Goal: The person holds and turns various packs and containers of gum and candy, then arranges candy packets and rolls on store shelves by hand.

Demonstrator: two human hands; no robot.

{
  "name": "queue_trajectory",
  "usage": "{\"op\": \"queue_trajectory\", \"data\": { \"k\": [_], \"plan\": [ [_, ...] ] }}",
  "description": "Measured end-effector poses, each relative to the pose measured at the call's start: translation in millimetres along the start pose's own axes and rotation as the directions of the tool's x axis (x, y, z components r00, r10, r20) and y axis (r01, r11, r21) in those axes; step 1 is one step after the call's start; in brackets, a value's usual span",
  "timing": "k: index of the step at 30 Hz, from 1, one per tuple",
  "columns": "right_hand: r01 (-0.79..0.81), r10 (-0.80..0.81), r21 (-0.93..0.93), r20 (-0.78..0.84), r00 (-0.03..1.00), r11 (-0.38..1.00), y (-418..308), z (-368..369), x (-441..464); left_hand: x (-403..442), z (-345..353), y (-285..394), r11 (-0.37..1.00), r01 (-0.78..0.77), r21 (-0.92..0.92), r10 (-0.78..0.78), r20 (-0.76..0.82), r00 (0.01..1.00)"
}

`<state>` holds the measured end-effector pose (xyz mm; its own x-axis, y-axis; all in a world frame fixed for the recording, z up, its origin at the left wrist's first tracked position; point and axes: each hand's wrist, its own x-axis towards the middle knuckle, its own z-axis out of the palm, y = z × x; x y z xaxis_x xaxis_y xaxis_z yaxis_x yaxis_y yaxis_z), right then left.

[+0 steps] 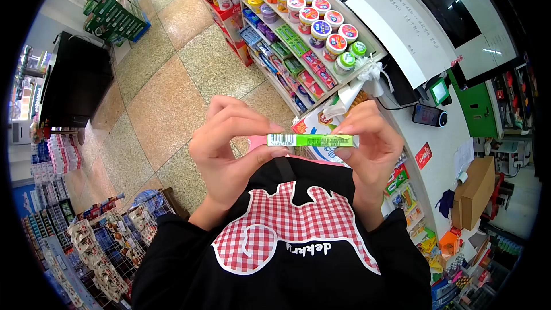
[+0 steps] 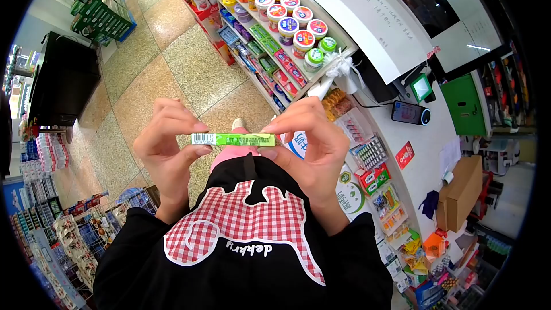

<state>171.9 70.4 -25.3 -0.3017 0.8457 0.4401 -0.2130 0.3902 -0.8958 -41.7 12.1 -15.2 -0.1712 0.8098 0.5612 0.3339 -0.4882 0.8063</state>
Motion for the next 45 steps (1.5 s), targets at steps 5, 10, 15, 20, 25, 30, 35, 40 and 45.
{"op": "queue_trajectory", "data": {
  "k": [5, 10, 15, 20, 25, 30, 35, 40, 45],
  "plan": [
    [-0.194, 0.215, 0.166, -0.119, 0.969, 0.967, -15, 15, 0, 0, 9, 14, 0.909, 0.352, -0.222, -0.368, -0.034, 0.929],
    [-0.169, 0.176, 0.136, -0.047, 0.983, 0.976, -6, 9, 0, 0, 8, 13, 0.749, 0.523, -0.406, -0.559, 0.035, 0.828],
    [-0.127, 0.128, 0.060, -0.007, 0.992, 0.990, 0, 4, -1, -1, 8, 12, 0.730, 0.507, -0.459, -0.550, 0.048, 0.834],
    [-0.177, 0.186, 0.144, -0.057, 0.981, 0.974, 1, 3, -2, 2, 6, 8, 0.917, 0.314, -0.247, -0.312, 0.045, 0.949],
    [-0.174, 0.187, 0.151, -0.081, 0.979, 0.973, 0, 3, -2, -1, 4, 3, 0.960, 0.264, -0.098, -0.259, 0.057, 0.964],
    [-0.211, 0.231, 0.198, -0.085, 0.969, 0.957, 2, 1, -3, 2, 4, 9, 0.955, 0.278, -0.102, -0.274, 0.047, 0.960],
    [-0.221, 0.243, 0.244, -0.064, 0.968, 0.944, 2, 0, -4, 1, 2, 4, 0.985, 0.171, -0.019, -0.170, 0.043, 0.985],
    [-0.289, 0.316, 0.335, -0.027, 0.949, 0.897, -1, 0, -4, 2, 1, 5, 0.991, 0.127, 0.035, -0.129, 0.063, 0.990],
    [-0.283, 0.306, 0.341, -0.015, 0.952, 0.896, 0, 0, -4, 0, 1, 4, 0.992, 0.111, 0.058, -0.114, 0.045, 0.993]
  ]
}}
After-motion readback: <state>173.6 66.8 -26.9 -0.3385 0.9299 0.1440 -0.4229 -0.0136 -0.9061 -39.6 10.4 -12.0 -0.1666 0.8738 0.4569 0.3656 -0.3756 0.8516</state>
